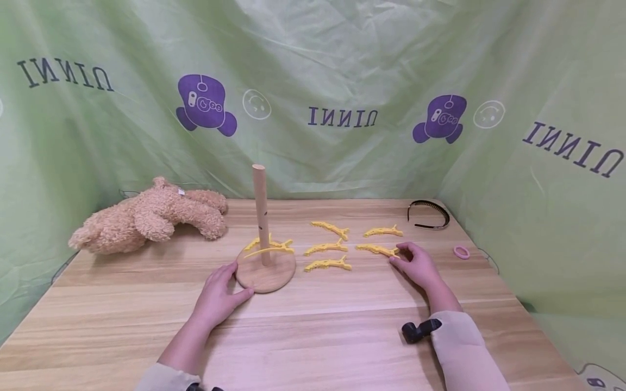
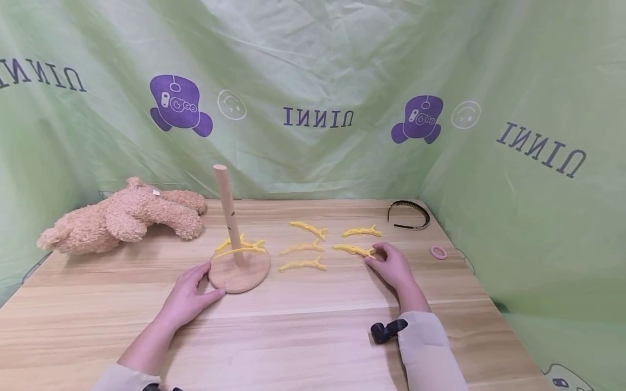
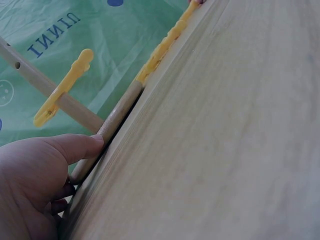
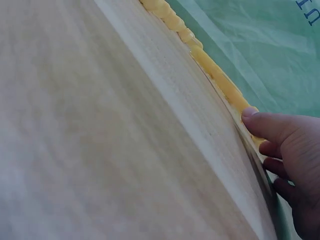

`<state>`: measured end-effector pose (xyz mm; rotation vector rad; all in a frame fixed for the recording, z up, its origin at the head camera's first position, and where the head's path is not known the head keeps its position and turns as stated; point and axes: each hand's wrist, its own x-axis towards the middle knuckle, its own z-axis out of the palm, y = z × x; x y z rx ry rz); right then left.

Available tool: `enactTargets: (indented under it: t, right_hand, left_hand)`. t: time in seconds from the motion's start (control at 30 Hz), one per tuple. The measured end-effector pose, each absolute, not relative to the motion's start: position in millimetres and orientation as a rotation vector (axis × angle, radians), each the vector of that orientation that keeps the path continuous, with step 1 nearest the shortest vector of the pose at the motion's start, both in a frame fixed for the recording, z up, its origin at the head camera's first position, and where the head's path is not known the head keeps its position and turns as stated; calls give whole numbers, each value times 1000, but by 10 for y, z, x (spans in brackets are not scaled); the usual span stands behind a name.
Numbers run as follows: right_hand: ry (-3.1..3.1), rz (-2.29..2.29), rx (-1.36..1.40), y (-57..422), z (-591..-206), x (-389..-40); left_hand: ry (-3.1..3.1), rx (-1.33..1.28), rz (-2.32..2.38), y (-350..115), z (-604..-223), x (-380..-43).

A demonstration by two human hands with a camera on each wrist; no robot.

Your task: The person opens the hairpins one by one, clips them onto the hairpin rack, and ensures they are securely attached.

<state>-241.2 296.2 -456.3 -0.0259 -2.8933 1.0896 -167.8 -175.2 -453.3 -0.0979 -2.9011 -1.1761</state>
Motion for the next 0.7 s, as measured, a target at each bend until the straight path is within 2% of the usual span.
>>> enactTargets:
  t: [0.43, 0.7]
  right_hand:
    - [-2767, 1361, -85, 2857, -4412, -2287]
    - [-2697, 1431, 24, 2669, -4285, -2242]
  left_hand:
    - [-2917, -86, -1174, -1754, -4528, -1671]
    - [-2913, -88, -1180, -1751, -4528, -1677]
